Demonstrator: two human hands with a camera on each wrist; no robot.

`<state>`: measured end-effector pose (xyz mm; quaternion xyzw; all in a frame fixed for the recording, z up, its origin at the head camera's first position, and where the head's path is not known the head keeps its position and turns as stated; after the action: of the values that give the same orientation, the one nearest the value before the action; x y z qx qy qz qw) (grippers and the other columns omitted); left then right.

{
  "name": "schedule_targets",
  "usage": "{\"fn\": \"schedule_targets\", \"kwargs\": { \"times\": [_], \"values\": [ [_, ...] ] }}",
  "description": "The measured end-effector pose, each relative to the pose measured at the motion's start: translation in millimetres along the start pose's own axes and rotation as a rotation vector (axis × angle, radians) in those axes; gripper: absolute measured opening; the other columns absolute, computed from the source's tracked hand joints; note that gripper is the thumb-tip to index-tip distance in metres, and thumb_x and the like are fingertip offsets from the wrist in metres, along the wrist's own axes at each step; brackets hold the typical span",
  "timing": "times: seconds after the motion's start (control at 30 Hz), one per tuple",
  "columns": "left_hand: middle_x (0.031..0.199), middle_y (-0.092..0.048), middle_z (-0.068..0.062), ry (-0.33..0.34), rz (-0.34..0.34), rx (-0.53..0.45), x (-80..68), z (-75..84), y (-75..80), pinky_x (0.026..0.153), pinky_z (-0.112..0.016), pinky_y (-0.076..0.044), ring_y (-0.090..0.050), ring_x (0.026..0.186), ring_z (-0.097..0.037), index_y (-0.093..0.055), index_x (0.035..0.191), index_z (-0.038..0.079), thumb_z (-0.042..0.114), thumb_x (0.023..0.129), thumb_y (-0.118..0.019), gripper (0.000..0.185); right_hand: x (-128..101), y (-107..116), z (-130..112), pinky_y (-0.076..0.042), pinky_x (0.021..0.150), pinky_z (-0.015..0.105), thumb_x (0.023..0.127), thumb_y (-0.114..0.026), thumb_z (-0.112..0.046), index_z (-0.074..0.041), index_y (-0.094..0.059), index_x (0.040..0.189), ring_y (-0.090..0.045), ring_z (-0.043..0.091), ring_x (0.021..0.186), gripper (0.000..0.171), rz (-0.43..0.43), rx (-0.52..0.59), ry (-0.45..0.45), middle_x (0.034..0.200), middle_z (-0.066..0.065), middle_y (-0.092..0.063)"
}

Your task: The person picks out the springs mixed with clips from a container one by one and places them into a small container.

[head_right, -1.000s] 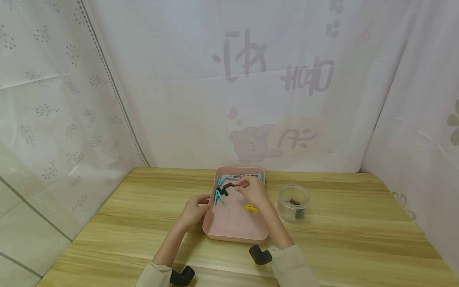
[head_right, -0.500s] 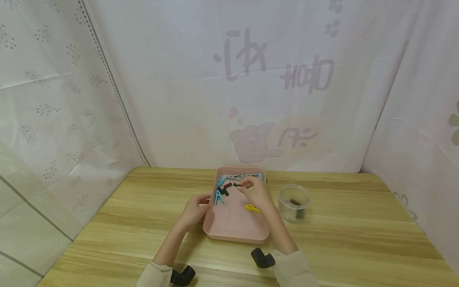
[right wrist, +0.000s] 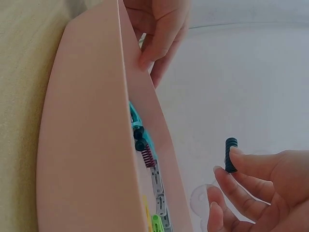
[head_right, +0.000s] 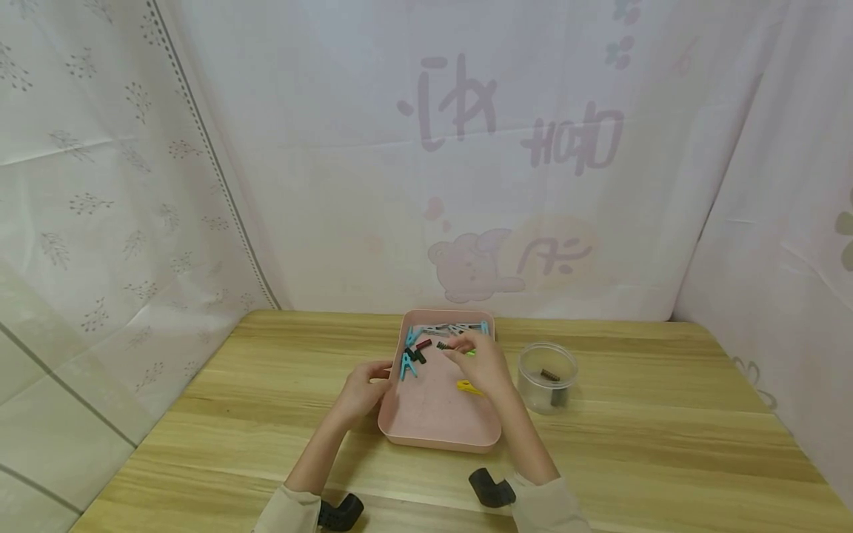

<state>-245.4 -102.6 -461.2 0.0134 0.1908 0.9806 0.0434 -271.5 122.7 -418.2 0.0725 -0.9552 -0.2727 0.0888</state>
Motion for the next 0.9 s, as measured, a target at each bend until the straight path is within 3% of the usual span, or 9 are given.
{"fn": "schedule_targets", "kwargs": {
  "times": [0.67,0.9],
  "values": [
    [0.124,-0.066,-0.033,-0.006,-0.003,0.004,0.1,0.1,-0.1,0.078,-0.041,-0.065,-0.072,0.099,-0.035,-0.06,0.138,-0.013,0.002,0.097,-0.06,0.044,-9,2,3,-0.063,0.075,0.035,0.102,-0.069,-0.013,0.005,-0.071,0.116,-0.073,0.038,0.096,0.023,0.031,0.014,-0.008,0.117,0.024,-0.072],
    [0.123,-0.066,-0.033,-0.011,-0.004,0.012,-1.3,1.8,0.0,0.08,-0.042,-0.065,-0.072,0.1,-0.036,-0.061,0.138,-0.013,0.003,0.098,-0.06,0.043,-12,3,-1,-0.064,0.078,0.041,0.102,-0.07,-0.013,0.005,-0.071,0.115,-0.071,0.037,0.096,0.023,0.033,0.032,-0.013,0.116,0.023,-0.072]
  ]
}}
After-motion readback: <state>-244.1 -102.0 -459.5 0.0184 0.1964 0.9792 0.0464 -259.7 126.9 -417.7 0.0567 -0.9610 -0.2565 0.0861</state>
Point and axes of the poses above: each hand's wrist, its own x-axis towards the middle knuckle, its own y-axis out of the back of the hand, z = x × y, the point moved 5 cm from there along x, towards the middle knuckle
